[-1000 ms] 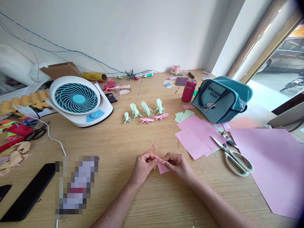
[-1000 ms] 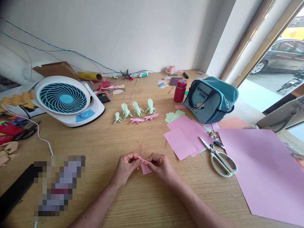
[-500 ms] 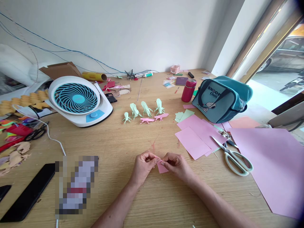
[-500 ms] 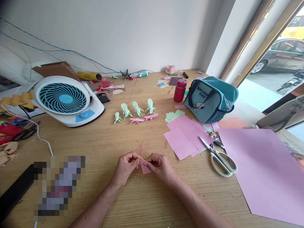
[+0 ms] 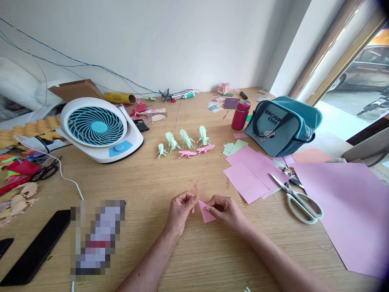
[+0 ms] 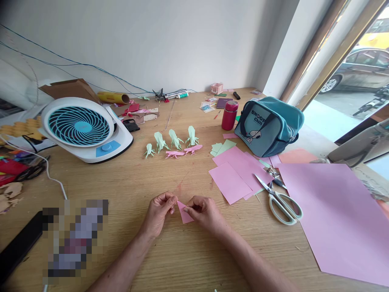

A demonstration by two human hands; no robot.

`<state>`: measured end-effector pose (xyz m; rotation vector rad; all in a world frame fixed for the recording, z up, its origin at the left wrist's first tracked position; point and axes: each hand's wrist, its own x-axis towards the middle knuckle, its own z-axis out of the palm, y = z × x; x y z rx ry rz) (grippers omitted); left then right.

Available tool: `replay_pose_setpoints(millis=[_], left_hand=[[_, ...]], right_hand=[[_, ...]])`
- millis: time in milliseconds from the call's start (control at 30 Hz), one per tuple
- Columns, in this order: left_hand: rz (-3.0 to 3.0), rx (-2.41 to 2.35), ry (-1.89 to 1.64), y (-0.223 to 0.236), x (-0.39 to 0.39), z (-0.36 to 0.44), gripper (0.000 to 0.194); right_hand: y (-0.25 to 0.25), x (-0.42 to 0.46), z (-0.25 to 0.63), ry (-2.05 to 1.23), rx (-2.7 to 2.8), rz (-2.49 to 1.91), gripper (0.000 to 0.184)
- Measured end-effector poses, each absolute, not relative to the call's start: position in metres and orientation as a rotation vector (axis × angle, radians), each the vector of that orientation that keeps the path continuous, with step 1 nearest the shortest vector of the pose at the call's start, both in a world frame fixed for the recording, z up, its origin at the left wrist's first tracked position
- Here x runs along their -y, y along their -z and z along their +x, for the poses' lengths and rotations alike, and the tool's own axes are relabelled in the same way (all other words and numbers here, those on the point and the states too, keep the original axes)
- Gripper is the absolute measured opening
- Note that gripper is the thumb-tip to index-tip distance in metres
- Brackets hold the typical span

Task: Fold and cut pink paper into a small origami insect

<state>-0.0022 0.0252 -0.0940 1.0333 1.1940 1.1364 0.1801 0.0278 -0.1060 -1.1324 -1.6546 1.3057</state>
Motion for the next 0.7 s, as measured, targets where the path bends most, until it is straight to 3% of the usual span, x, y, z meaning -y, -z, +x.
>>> replay_pose_setpoints(millis=[300,700], left_hand=[[1.46,-1.229,-0.887,0.095,-0.021,0.005,0.029],[1.725,-1.281,-0.969,0.092,-0.016,0.009,0.03]], right_hand=[[0.118,-0.036,0.182,-1.42,1.362,-1.102,0.042],[0.112,-0.033,0.182,-1.418,1.542,-1.083,0.031]])
